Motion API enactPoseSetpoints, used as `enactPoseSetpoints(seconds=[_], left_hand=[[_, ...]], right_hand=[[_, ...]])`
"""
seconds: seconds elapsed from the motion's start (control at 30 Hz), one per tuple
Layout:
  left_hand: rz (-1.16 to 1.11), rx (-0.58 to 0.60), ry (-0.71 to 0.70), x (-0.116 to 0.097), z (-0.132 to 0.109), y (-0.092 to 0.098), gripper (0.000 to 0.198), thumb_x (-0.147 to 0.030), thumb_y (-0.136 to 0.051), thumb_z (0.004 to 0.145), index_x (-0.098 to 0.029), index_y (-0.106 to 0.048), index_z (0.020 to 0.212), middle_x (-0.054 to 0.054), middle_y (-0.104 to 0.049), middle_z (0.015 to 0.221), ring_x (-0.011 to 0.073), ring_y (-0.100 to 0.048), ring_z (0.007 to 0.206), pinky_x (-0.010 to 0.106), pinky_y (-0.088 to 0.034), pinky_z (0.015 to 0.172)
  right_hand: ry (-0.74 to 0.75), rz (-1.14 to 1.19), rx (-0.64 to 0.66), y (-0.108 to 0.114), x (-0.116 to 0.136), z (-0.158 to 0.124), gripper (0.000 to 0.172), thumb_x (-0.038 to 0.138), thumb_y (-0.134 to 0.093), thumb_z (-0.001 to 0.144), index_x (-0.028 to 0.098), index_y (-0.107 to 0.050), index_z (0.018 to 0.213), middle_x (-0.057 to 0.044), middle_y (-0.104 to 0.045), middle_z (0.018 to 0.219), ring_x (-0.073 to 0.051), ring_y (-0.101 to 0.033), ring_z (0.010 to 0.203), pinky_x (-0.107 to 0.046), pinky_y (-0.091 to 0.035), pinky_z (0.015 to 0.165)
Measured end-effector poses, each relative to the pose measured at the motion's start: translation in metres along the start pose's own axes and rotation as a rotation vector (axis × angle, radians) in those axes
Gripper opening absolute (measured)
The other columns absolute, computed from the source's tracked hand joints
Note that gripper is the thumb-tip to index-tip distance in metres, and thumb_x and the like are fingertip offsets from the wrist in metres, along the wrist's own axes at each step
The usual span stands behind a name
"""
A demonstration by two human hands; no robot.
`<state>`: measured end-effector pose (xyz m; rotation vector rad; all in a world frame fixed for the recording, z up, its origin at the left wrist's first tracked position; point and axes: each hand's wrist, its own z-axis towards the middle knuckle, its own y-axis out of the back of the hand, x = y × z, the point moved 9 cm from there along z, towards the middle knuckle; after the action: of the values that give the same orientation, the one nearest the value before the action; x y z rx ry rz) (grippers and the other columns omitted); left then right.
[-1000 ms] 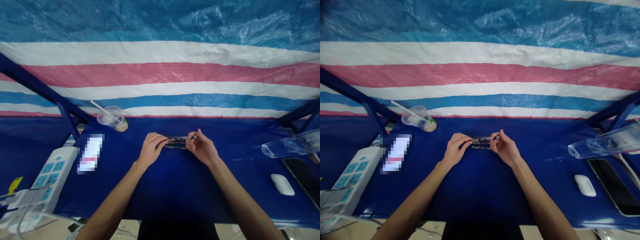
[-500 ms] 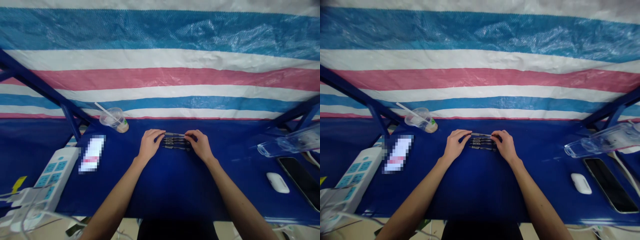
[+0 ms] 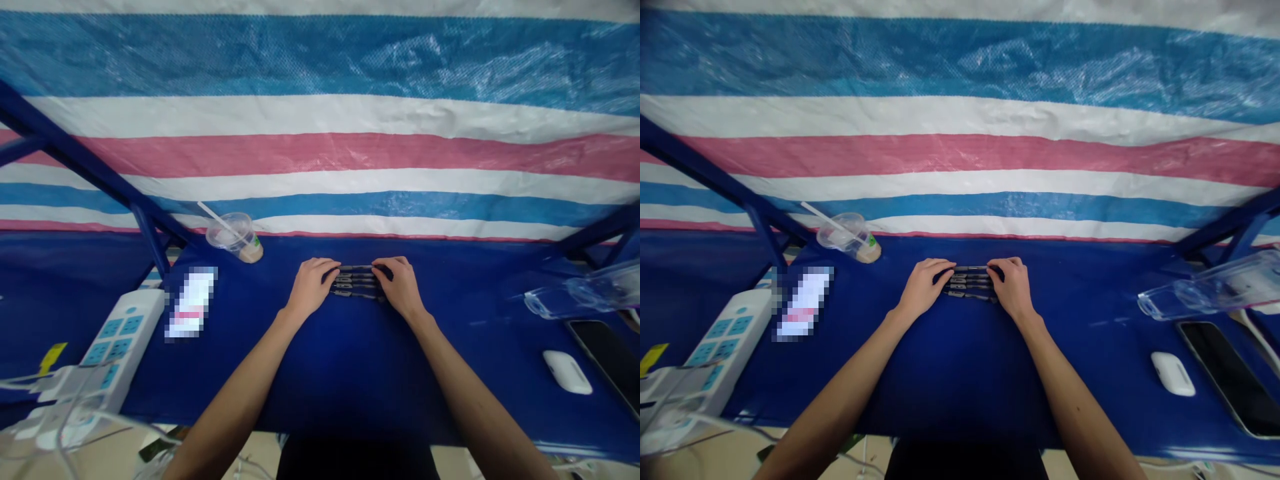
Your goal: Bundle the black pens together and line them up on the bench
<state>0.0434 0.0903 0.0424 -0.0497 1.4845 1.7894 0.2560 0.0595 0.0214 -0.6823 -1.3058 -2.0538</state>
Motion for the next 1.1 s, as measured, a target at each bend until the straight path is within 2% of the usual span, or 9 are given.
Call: enactPoseSetpoints(seconds=[0.2,0.5,0.57,0.67,0.77,0.87,1.1], left_hand=[[-0.023,0.073,-0.024,-0.002,-0.006,-0.003,0.029,-0.038,-0.056,0.104,-0.027,-0.068,0.127,0.004,-0.069,0.125,0.0237,-0.061,0.117,0.045,-0.049,0.105],[-0.054,0.161,-0.106,-0.014,-0.019,0.000,0.032,-0.044,-0.059,0.101,-0.031,-0.067,0.129,0.005,-0.062,0.131,0.0265,-0.055,0.125,0.048,-0.047,0.110],[-0.071,0.180,-0.124,-0.016,-0.022,0.000,0.038,-0.047,-0.065,0.097,-0.034,-0.064,0.133,0.005,-0.059,0.137,0.0277,-0.052,0.131,0.049,-0.046,0.113],[-0.078,0.229,-0.143,-0.016,-0.025,-0.004,0.058,-0.053,-0.076,0.086,-0.037,-0.059,0.140,0.005,-0.051,0.151,0.0316,-0.044,0.141,0.054,-0.041,0.118],[-0.069,0.275,-0.129,-0.014,-0.028,-0.010,0.073,-0.058,-0.080,0.081,-0.039,-0.053,0.146,0.005,-0.041,0.160,0.0353,-0.037,0.148,0.058,-0.036,0.121],[-0.060,0.282,-0.123,-0.013,-0.028,-0.012,0.072,-0.057,-0.079,0.083,-0.038,-0.052,0.147,0.005,-0.040,0.162,0.0348,-0.037,0.149,0.057,-0.034,0.123],[-0.046,0.259,-0.154,-0.015,-0.028,-0.012,0.056,-0.050,-0.076,0.088,-0.036,-0.057,0.140,0.004,-0.053,0.150,0.0309,-0.041,0.147,0.054,-0.037,0.121]], right_hand=[[0.040,-0.012,0.054,-0.005,0.003,0.000,0.020,0.033,-0.057,0.099,0.025,-0.075,0.095,-0.007,-0.078,0.104,-0.030,-0.061,0.100,-0.048,-0.049,0.092],[0.066,0.007,0.121,-0.001,0.007,-0.013,0.026,0.035,-0.048,0.103,0.026,-0.073,0.107,-0.007,-0.076,0.109,-0.030,-0.058,0.108,-0.049,-0.048,0.098],[0.067,0.002,0.129,-0.001,0.006,-0.014,0.026,0.038,-0.050,0.103,0.027,-0.072,0.109,-0.007,-0.075,0.111,-0.030,-0.058,0.111,-0.051,-0.048,0.099],[0.072,-0.012,0.143,-0.001,0.006,-0.015,0.025,0.041,-0.053,0.101,0.027,-0.071,0.112,-0.007,-0.075,0.116,-0.032,-0.058,0.115,-0.053,-0.046,0.101],[0.078,-0.028,0.161,-0.003,0.006,-0.016,0.027,0.043,-0.055,0.101,0.027,-0.070,0.116,-0.008,-0.074,0.119,-0.033,-0.057,0.119,-0.054,-0.044,0.103],[0.089,-0.059,0.186,-0.006,0.007,-0.018,0.030,0.045,-0.057,0.099,0.026,-0.068,0.119,-0.009,-0.073,0.122,-0.033,-0.057,0.120,-0.055,-0.043,0.103],[0.159,-0.119,0.264,-0.013,0.015,-0.024,0.045,0.053,-0.064,0.094,0.029,-0.061,0.133,-0.011,-0.068,0.130,-0.035,-0.055,0.123,-0.057,-0.041,0.103]])
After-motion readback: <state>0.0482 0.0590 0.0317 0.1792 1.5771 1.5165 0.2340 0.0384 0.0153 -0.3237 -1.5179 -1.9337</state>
